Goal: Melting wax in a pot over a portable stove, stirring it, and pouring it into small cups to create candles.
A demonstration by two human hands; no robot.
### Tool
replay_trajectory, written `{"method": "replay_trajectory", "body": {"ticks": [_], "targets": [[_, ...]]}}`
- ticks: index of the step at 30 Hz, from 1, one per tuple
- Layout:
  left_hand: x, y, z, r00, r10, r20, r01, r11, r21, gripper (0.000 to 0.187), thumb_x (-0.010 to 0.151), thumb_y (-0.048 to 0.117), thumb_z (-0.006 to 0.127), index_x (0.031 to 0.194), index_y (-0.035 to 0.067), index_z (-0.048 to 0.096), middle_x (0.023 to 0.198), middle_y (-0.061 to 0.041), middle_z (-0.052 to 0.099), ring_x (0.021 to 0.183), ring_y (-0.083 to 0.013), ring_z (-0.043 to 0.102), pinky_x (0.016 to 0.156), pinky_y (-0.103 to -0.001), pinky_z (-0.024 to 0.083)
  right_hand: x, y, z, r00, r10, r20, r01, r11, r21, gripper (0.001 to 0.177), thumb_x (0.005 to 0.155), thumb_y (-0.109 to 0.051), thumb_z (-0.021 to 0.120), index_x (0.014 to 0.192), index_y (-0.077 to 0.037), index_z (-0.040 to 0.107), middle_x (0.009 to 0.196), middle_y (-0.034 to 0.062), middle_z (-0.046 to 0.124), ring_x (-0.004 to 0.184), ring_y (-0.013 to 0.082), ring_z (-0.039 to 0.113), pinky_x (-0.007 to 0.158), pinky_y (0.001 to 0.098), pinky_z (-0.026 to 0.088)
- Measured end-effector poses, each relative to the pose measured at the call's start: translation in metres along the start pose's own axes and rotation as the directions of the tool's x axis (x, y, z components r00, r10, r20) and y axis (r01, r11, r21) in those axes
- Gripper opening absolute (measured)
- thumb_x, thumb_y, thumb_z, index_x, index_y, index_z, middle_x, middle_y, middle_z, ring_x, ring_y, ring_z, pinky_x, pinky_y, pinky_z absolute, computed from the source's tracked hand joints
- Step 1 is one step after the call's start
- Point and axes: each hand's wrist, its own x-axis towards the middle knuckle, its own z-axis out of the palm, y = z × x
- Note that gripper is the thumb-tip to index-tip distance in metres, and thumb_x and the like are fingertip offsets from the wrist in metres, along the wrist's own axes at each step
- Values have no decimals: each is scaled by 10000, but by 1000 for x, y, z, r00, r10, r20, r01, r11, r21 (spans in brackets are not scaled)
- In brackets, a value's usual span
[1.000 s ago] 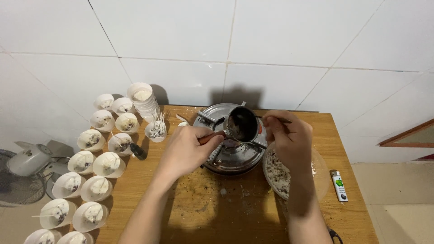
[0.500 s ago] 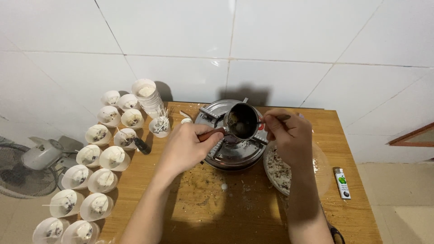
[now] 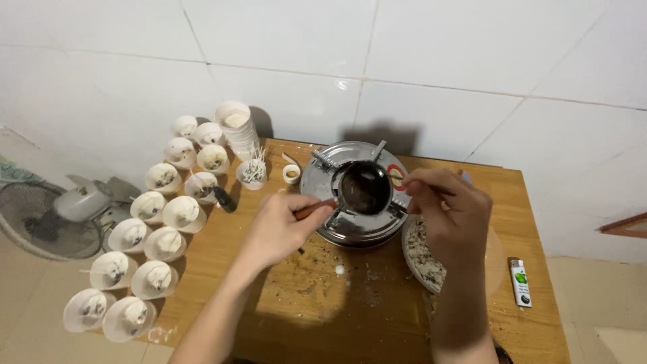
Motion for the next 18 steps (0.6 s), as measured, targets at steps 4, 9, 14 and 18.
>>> {"method": "replay_trajectory", "body": {"ticks": [4, 9, 14, 18], "targets": [[-21, -16, 2, 993, -108, -46, 102, 986, -129, 160, 854, 162, 740, 860, 64, 867, 469, -94, 608, 477, -149, 458, 450, -256, 334, 0, -3, 15, 975, 29, 222, -27, 1000, -14, 107, 922, 0, 706, 882, -63, 783, 518, 96, 602, 466, 242, 594, 562, 366, 556], [-39, -38, 14, 971, -183, -151, 146, 963, -228, 137, 862, 186, 773, 895, 97, 870, 550, -78, 670, 536, -127, 503, 471, -235, 344, -3, -3, 14, 983, 6, 184, -2, 1000, -22, 114, 993, 11, 664, 937, -5, 762, 551, 115, 609, 480, 258, 608, 569, 346, 547], [-24, -33, 22, 975, -131, -181, 87, 968, -234, 138, 856, 258, 776, 873, 145, 853, 564, -73, 648, 561, -142, 521, 501, -259, 377, -6, 9, 14, 971, 0, 240, 25, 994, -102, 103, 1006, 0, 679, 964, -22, 770, 618, 116, 651, 551, 245, 664, 614, 350, 553], [17, -65, 48, 988, -66, -139, 44, 986, -158, 198, 829, 323, 731, 825, 147, 821, 500, -113, 545, 493, -265, 520, 501, -333, 385, -7, 20, 14, 975, 67, 214, -16, 972, -233, 75, 1013, 4, 702, 960, -17, 752, 633, 147, 644, 597, 298, 676, 650, 400, 540]]}}
